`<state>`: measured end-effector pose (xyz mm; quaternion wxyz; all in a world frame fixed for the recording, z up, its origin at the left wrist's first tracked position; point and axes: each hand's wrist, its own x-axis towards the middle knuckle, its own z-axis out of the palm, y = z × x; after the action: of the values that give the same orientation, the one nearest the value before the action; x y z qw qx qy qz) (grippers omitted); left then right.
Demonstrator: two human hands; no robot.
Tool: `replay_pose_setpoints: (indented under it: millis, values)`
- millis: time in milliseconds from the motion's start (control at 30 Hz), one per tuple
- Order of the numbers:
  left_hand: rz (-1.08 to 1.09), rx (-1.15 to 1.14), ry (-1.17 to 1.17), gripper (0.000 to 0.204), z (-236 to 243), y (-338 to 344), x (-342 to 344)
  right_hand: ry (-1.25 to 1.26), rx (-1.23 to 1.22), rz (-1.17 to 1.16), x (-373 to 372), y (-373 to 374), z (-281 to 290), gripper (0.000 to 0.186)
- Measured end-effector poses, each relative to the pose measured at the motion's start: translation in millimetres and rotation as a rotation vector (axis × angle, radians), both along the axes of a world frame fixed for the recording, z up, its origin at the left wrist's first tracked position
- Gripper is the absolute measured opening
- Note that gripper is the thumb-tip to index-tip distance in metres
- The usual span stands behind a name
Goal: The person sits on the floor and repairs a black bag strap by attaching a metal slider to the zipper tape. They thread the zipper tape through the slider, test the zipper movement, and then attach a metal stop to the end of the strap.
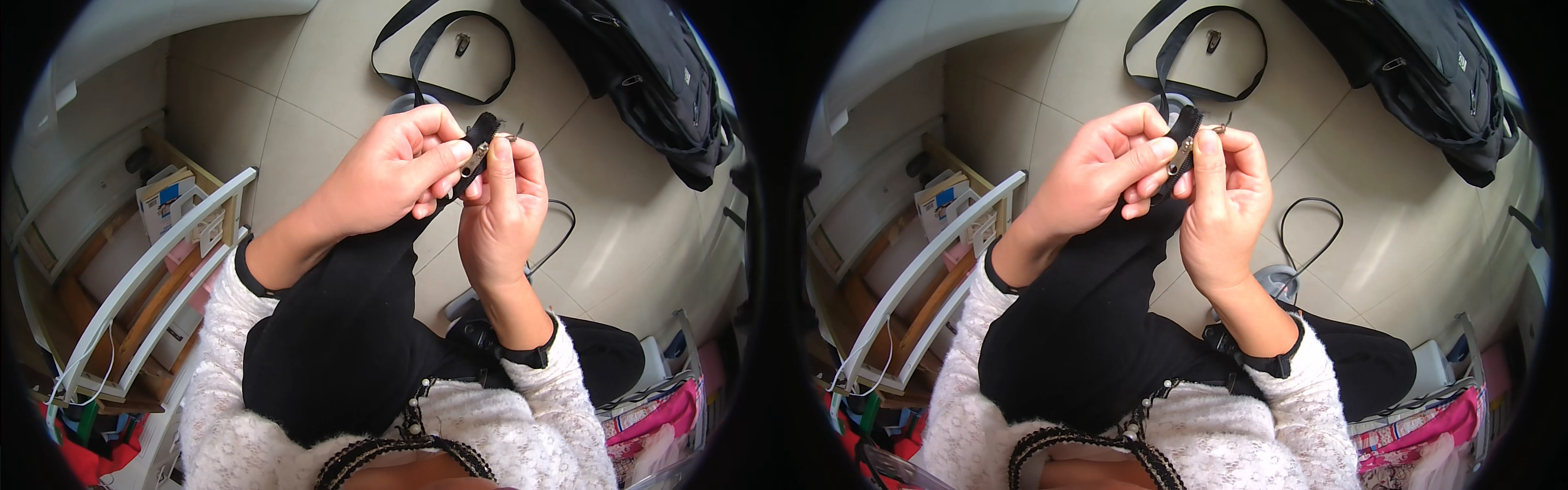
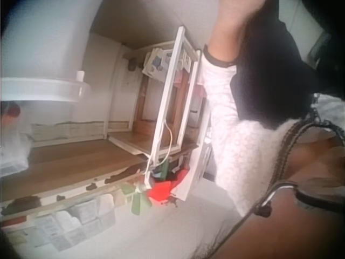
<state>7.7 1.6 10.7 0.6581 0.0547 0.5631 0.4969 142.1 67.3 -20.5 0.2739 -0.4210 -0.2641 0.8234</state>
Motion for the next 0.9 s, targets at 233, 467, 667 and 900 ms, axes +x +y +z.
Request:
replay_pose_setpoints:
  millis: [233, 467, 667, 900]
  values:
    - [-0.119, 0.050, 0.241, 0.013, 0, -2, -2, 0.021, -0.081, 0.042, 2, 1, -5, 0.008]
    - [-0.016, 0.026, 0.318, 0.011, -2, -2, -5, 0.029, 0.018, 0.189, 7, 18, -7, 0.011]
    - [-0.077, 0.113, 0.353, 0.013, -3, 1, -12, -0.030, 0.204, 0.242, 9, 21, -7, 0.008]
    - [-0.102, 0.042, 0.372, 0.012, 2, 6, -11, -0.040, 0.293, 0.337, 12, 26, -12, 0.007]
